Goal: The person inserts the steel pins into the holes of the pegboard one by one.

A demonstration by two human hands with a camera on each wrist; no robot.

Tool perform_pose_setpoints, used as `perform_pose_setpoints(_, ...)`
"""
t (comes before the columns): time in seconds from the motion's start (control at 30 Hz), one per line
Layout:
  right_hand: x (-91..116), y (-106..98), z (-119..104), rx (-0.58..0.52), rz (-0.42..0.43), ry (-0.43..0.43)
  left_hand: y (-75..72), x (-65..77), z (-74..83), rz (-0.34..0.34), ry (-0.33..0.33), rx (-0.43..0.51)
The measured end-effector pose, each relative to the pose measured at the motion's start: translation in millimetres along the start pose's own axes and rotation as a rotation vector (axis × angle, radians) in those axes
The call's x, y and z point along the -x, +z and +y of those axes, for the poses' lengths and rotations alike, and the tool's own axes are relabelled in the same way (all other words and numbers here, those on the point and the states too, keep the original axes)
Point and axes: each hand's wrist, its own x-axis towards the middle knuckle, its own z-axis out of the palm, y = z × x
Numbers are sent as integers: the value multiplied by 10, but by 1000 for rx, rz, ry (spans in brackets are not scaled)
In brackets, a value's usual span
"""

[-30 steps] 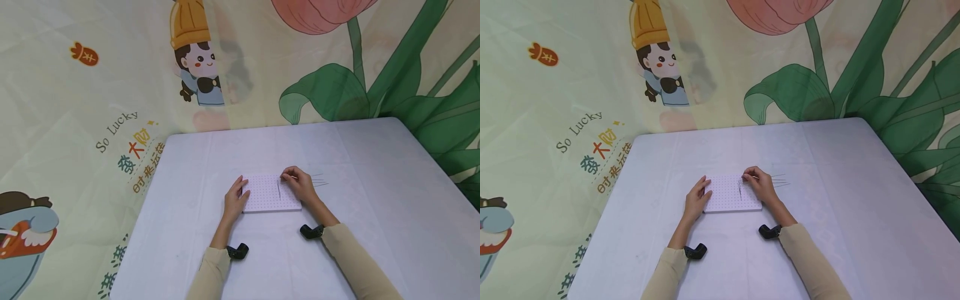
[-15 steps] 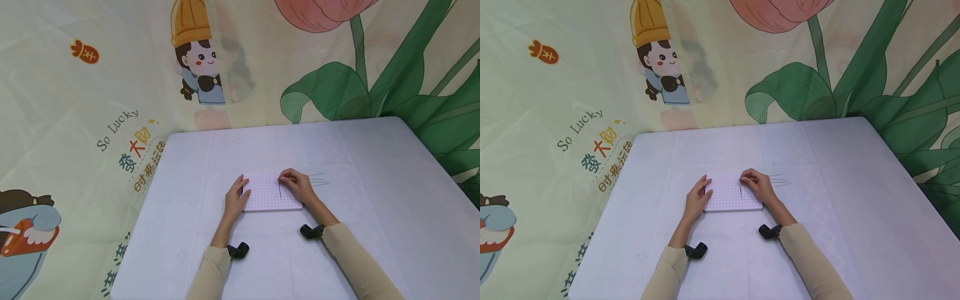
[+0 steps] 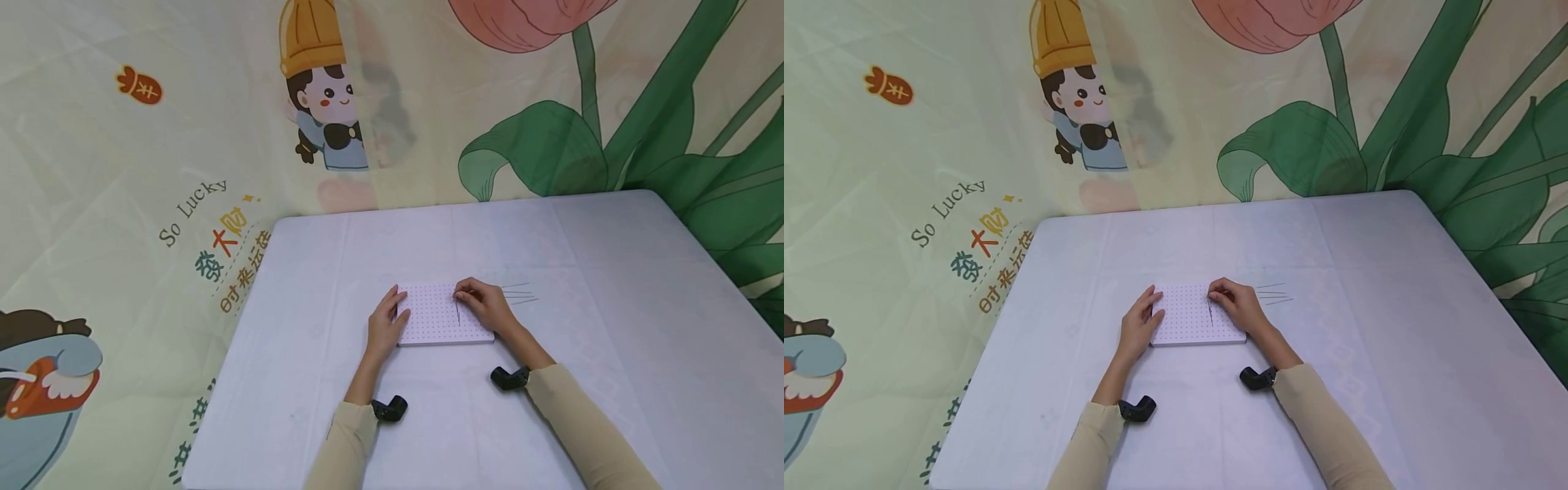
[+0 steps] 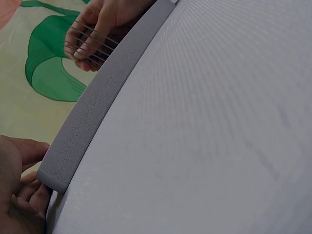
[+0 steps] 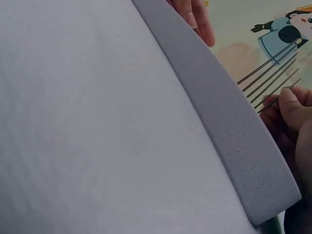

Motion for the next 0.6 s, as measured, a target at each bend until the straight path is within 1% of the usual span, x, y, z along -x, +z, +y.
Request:
perform_pose_setpoints(0.1, 1, -1, 6, 21, -8, -9, 3, 0, 5, -2, -3, -1)
perform_pose_setpoints(0.23, 9, -4, 0, 38, -6, 5, 6, 0, 12, -5, -11, -2)
perform_pose_setpoints(0.37, 10, -5, -9, 31, 1, 10, 5, 2, 11, -6, -18, 1)
perform_pose_setpoints(0.6, 20, -17, -1, 21, 0, 7, 13, 4, -20, 0, -9, -13)
